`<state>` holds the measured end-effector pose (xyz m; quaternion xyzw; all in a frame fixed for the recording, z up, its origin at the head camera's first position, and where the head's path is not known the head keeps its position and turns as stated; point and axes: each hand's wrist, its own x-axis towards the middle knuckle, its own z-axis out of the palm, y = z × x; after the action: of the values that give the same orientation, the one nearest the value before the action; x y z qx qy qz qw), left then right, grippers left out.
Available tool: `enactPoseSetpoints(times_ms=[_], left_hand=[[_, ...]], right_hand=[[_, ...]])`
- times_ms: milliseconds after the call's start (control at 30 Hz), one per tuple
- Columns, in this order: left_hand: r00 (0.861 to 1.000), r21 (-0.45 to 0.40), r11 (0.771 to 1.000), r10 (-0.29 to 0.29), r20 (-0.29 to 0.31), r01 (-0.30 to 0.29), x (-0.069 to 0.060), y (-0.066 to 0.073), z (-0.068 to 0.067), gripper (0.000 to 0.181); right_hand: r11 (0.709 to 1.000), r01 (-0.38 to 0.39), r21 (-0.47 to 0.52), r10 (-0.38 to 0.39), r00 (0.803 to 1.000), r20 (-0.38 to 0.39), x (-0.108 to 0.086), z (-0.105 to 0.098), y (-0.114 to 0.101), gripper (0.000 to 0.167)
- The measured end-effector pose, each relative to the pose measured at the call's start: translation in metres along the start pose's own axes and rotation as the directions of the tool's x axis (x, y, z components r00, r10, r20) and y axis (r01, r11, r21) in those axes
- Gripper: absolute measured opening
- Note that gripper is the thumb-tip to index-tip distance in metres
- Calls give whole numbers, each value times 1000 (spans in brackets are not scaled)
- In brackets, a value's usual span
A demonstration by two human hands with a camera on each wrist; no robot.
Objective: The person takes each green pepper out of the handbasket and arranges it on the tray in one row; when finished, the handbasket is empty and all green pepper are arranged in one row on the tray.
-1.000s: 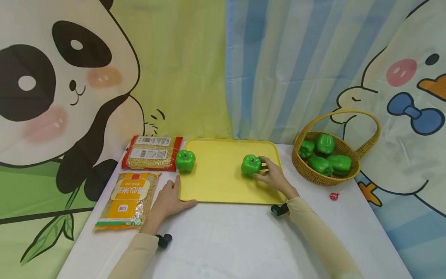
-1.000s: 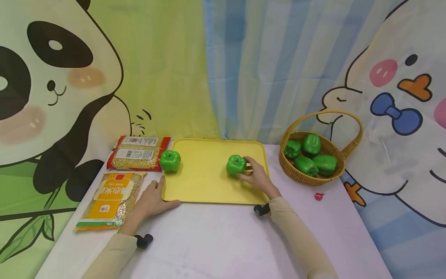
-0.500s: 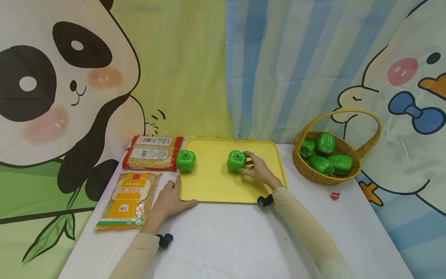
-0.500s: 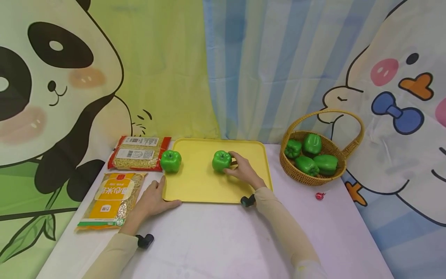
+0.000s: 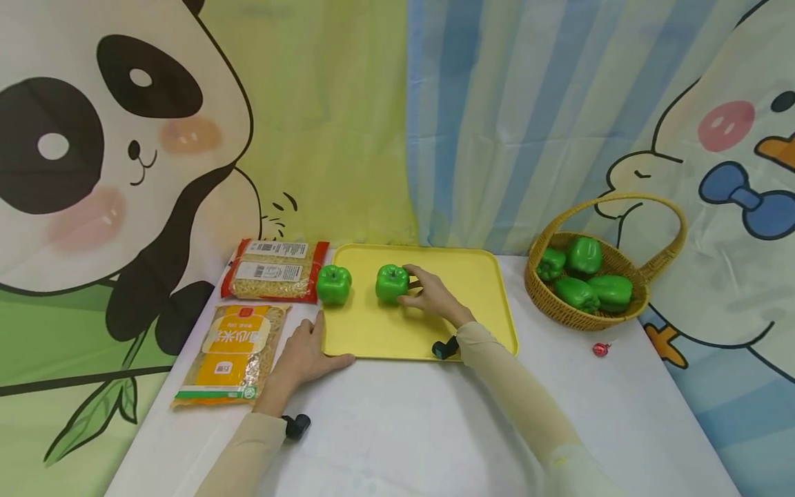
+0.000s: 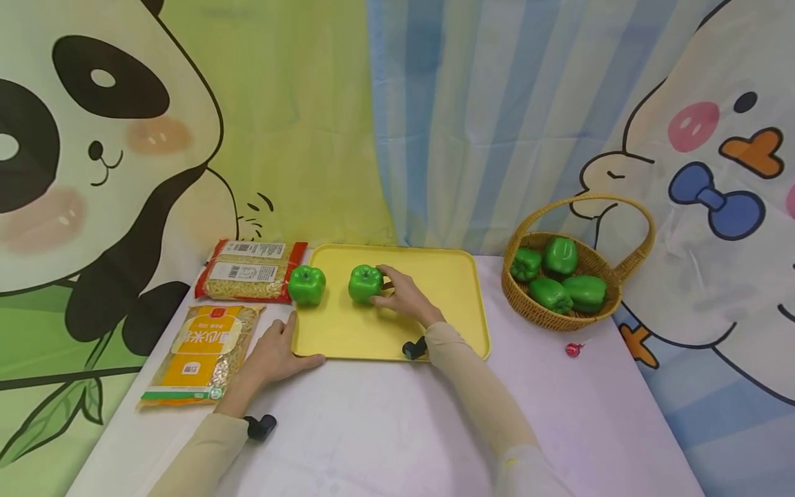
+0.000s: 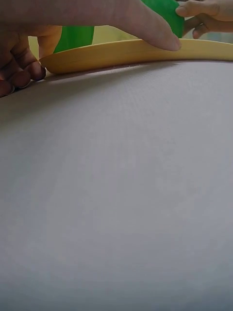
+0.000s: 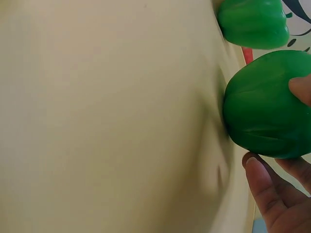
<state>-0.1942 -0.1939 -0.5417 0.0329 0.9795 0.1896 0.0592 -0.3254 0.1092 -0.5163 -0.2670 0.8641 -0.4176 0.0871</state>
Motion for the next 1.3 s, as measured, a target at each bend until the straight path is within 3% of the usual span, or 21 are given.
enactPoseSetpoints(times_ms=[600, 967, 1300], left_hand=[[1000, 5, 1000, -7, -11, 7, 0, 3, 0, 133], [1000, 7, 1000, 3, -21, -2, -1, 2, -2, 132], [1000, 3, 1000, 4, -29, -4, -2, 3, -2, 131]], right_hand=[[998, 55, -16, -54, 995, 82, 28, 28, -26, 79], [999, 39, -3, -39, 995, 94, 29, 29, -29, 84], [1000, -2, 5, 2, 998, 63, 19, 24, -22, 91]])
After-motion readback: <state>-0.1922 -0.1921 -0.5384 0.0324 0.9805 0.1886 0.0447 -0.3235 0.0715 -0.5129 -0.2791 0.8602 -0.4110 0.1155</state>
